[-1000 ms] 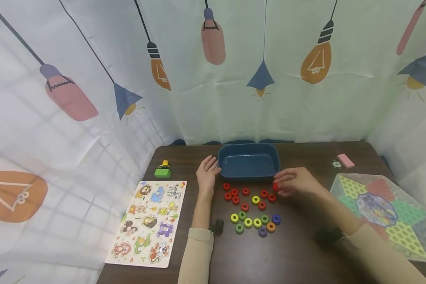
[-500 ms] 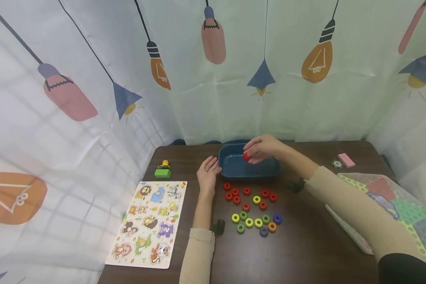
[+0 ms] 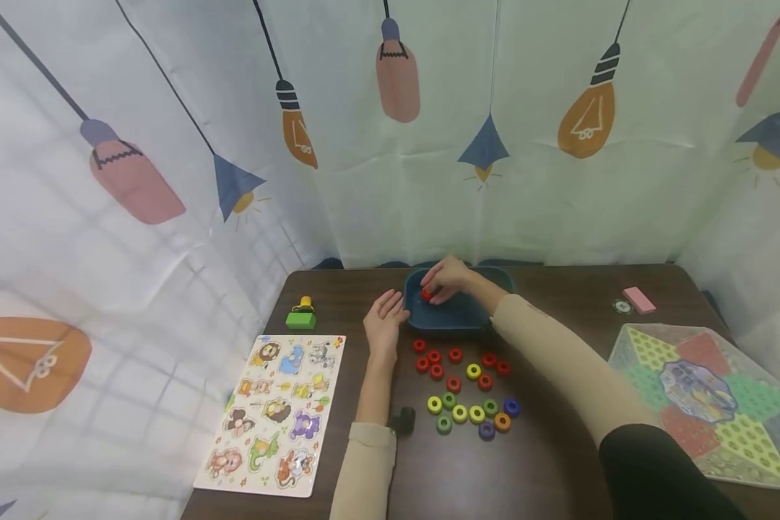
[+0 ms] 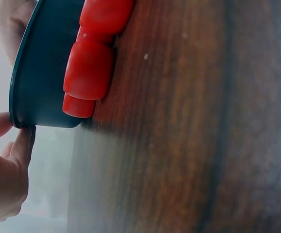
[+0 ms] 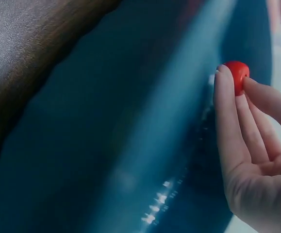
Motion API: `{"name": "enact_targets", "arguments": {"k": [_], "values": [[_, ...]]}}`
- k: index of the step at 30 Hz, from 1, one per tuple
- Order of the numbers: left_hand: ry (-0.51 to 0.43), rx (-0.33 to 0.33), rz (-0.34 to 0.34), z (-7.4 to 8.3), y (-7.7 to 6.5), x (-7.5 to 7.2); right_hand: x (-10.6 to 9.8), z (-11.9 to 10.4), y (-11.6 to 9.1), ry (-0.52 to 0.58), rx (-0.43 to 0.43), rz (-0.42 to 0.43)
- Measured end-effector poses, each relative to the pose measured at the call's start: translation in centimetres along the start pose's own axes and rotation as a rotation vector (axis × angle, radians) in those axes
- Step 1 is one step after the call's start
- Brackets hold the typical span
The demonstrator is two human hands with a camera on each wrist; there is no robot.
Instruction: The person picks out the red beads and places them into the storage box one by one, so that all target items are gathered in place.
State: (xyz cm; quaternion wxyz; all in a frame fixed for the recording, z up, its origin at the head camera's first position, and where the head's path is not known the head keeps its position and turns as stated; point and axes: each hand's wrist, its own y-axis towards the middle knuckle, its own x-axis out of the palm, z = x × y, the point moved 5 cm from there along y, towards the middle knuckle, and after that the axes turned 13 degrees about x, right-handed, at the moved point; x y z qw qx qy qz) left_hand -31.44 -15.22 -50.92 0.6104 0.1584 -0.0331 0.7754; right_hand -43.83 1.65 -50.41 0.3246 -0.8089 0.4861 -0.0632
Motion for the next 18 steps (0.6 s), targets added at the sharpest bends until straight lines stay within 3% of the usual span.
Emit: {"name": "enact_targets", "arguments": {"k": [5,10,14,18], "values": [[-0.024,0.003,0.027,-1.0,0.4,-0.2,0.2,1.1,0.9,-0.013,0.03,0.036],[-0.008,0.027,0.054,-2.4,0.5,-0.4,-0.4,1.7,0.5,-0.001,0.043,0.007],[0.005,0.053,0.065,-2.5,0.4,-0.4,-1.6,1.2,-1.2,-0.007,0.0,-0.049],[-0.01,0.056,0.059,-1.7,0.3,-0.3,-3.0,0.5,-4.5,-0.086,-0.075,-0.123]]}}
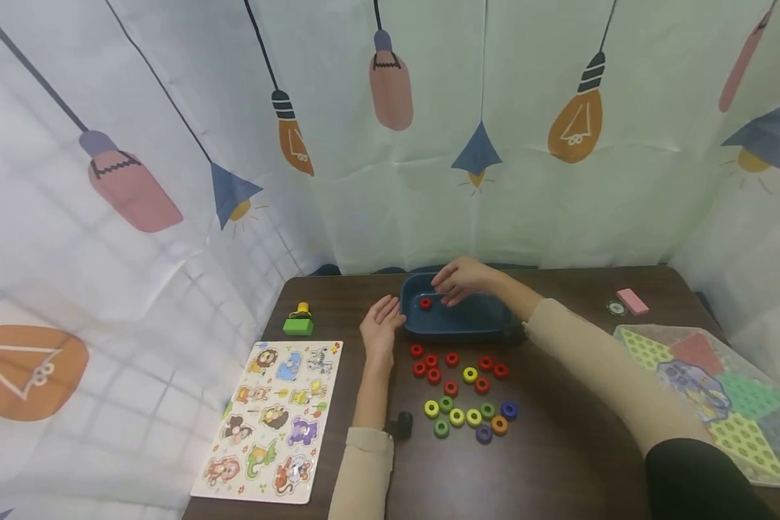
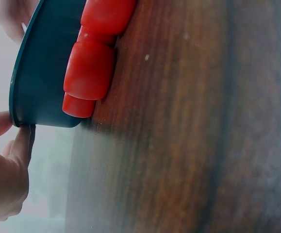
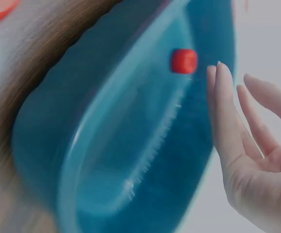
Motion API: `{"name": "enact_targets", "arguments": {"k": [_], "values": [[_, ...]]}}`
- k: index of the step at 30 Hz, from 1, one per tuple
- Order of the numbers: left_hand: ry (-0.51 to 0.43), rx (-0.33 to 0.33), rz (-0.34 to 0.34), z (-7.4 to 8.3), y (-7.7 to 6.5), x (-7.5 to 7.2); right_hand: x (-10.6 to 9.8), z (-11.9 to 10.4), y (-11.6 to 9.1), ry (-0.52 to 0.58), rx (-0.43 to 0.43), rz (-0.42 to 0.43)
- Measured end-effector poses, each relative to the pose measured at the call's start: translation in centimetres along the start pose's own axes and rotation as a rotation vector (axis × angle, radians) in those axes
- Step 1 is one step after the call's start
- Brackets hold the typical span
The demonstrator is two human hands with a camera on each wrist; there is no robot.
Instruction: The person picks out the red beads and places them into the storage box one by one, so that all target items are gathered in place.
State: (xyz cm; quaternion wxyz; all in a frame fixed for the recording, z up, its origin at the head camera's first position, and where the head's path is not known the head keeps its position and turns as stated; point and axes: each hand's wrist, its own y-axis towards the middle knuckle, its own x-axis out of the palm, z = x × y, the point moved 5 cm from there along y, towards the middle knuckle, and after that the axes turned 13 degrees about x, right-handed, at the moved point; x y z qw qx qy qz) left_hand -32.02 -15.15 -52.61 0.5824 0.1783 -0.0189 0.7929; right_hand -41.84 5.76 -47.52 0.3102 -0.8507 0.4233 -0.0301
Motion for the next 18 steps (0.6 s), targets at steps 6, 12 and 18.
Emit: {"name": "enact_targets", "arguments": {"k": [6,12,18], "values": [[-0.048,-0.044,-0.046,1.7,-0.3,0.3,-0.5,0.6,-5.9,-0.053,-0.028,-0.029],[-0.032,-0.012,-0.032,0.8,0.1,0.2,0.1,3.3,-10.4,-0.069,-0.058,-0.041],[-0.035,-0.033,-0.043,1.4,-0.2,0.4,1.1,8.2,-12.2,-0.134,-0.041,0.029]]}}
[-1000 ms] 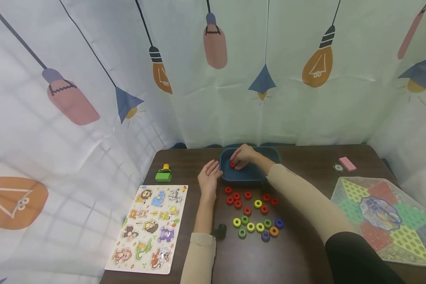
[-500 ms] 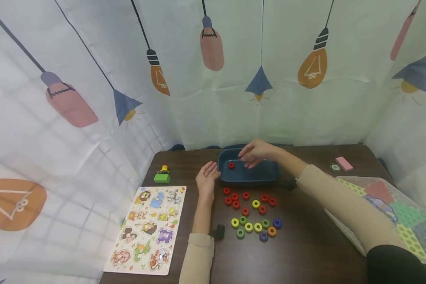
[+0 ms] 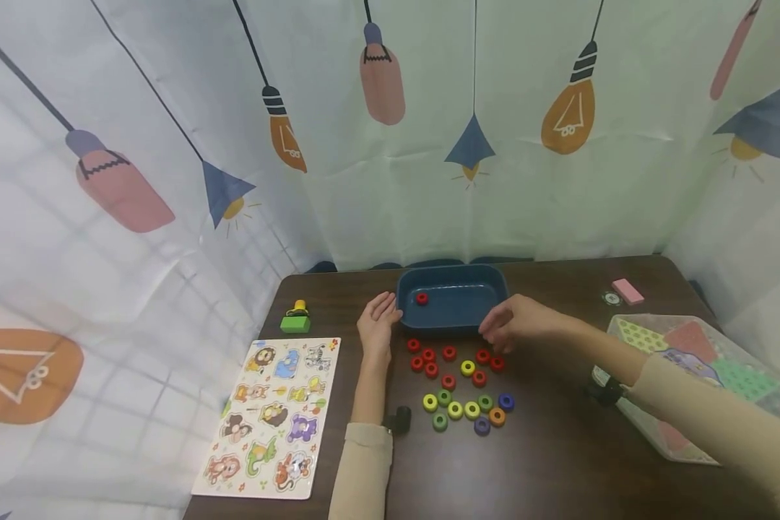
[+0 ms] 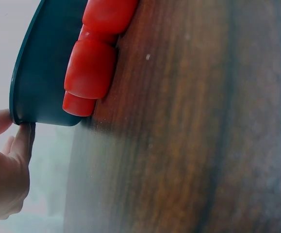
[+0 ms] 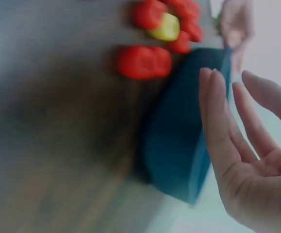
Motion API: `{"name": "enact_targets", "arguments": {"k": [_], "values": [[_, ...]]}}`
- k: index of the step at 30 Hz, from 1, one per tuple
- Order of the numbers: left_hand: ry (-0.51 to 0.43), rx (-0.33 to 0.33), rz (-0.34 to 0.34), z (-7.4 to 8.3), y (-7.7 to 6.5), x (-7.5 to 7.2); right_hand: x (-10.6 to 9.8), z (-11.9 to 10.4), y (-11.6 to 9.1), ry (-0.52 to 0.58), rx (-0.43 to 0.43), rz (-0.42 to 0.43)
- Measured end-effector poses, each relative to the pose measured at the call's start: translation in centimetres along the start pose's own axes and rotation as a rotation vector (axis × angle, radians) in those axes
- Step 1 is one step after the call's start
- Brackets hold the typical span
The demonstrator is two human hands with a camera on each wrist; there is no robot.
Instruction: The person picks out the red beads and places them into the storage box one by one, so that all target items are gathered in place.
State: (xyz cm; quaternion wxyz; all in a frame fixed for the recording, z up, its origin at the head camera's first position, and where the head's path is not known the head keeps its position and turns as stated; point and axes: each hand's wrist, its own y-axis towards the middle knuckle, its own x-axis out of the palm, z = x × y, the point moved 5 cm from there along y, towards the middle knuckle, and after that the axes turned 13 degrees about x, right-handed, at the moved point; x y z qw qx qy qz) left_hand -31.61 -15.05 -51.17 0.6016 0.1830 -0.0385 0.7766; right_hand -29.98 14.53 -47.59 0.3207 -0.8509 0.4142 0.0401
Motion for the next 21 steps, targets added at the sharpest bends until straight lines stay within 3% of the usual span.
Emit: {"name": "enact_targets", "arguments": {"k": [5,9,16,21], "values": [[0.002,-0.011,0.002,-0.5,0.2,-0.2,1.2,3.5,-0.4,-0.05,0.062,0.1],[0.015,0.009,0.027,-1.7,0.5,-0.4,2.2,5.3,-0.2,0.0,0.101,0.121],[0.046,0.068,0.045,-2.1,0.6,-0.5,2.9,6.5,0.7,0.091,0.113,0.172],[0.046,0.07,0.041,-2.2,0.6,-0.6,3.0,6.9,1.0,0.126,0.151,0.176]]}}
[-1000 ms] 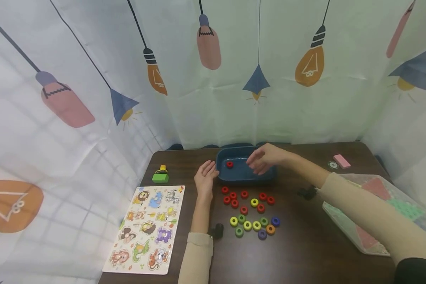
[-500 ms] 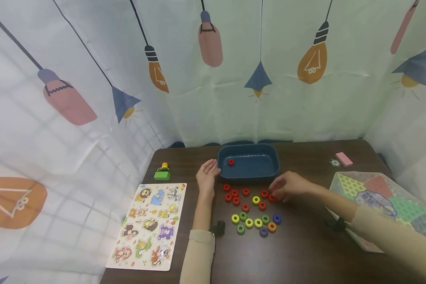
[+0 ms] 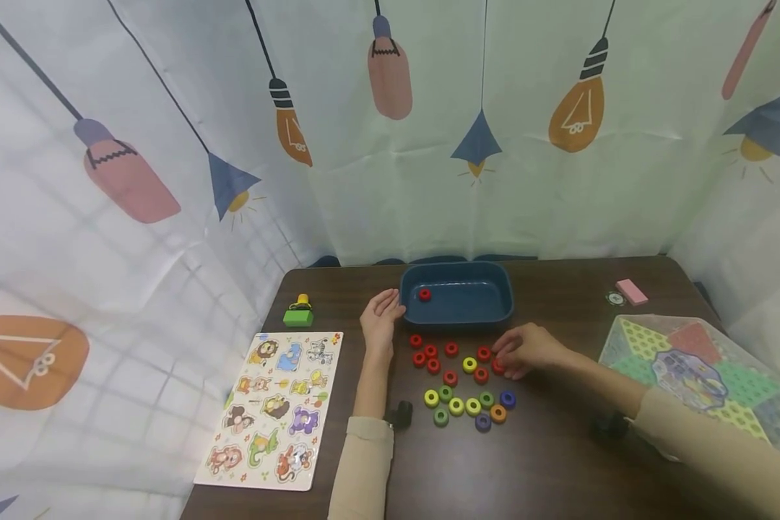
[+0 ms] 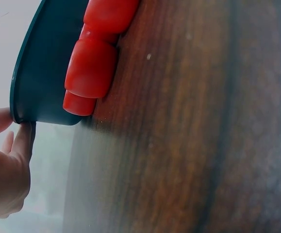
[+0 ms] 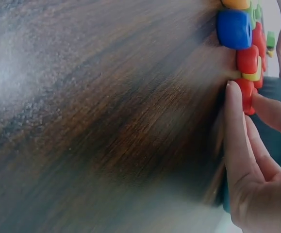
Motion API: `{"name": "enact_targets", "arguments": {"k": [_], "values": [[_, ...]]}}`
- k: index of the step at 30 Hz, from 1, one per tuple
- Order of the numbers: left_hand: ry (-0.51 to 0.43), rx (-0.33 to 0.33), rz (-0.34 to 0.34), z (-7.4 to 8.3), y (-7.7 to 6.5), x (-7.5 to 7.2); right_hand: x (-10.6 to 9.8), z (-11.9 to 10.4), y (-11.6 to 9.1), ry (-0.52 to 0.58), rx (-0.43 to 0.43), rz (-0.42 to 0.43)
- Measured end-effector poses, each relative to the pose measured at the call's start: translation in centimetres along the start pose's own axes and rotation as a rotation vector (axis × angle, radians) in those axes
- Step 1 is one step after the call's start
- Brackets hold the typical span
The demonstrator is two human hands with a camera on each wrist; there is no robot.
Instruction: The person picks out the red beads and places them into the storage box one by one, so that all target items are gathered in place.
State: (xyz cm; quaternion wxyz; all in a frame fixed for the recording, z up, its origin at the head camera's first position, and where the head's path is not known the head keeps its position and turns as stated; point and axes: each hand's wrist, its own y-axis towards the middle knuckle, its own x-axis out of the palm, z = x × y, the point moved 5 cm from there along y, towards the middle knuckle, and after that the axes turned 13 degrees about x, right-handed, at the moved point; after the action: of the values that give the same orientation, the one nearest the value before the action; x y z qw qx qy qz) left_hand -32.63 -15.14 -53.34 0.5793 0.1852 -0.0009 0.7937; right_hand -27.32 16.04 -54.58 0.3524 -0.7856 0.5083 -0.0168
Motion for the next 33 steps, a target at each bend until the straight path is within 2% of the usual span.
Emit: {"name": "enact_targets", "arguments": {"k": [7,11,18,21,24,26,31,33], "values": [[0.014,-0.015,-0.001,-0.3,0.0,-0.3,0.4,-0.2,-0.1,0.014,0.0,-0.05],[-0.016,-0.035,-0.017,0.0,0.0,-0.2,0.1,-1.2,-0.5,0.014,0.002,-0.054],[-0.054,-0.059,-0.061,1.6,-0.2,0.3,-1.5,-5.8,-1.4,0.018,-0.082,-0.118],[-0.041,-0.039,-0.042,1.0,-0.1,0.3,-2.3,-8.7,-1.2,0.016,-0.116,-0.139],[-0.02,-0.009,-0.016,0.2,0.0,0.2,-3.0,-11.4,-0.2,0.017,-0.137,-0.163],[-0.021,-0.018,-0.022,0.1,-0.1,0.2,-3.2,-12.9,0.8,0.002,-0.141,-0.172],[-0.037,-0.038,-0.026,0.3,-0.1,0.1,-2.7,-16.0,4.9,-0.031,-0.112,-0.189],[-0.028,-0.015,-0.008,0.1,0.0,-0.1,-2.4,-17.0,6.6,-0.051,-0.102,-0.184]]}}
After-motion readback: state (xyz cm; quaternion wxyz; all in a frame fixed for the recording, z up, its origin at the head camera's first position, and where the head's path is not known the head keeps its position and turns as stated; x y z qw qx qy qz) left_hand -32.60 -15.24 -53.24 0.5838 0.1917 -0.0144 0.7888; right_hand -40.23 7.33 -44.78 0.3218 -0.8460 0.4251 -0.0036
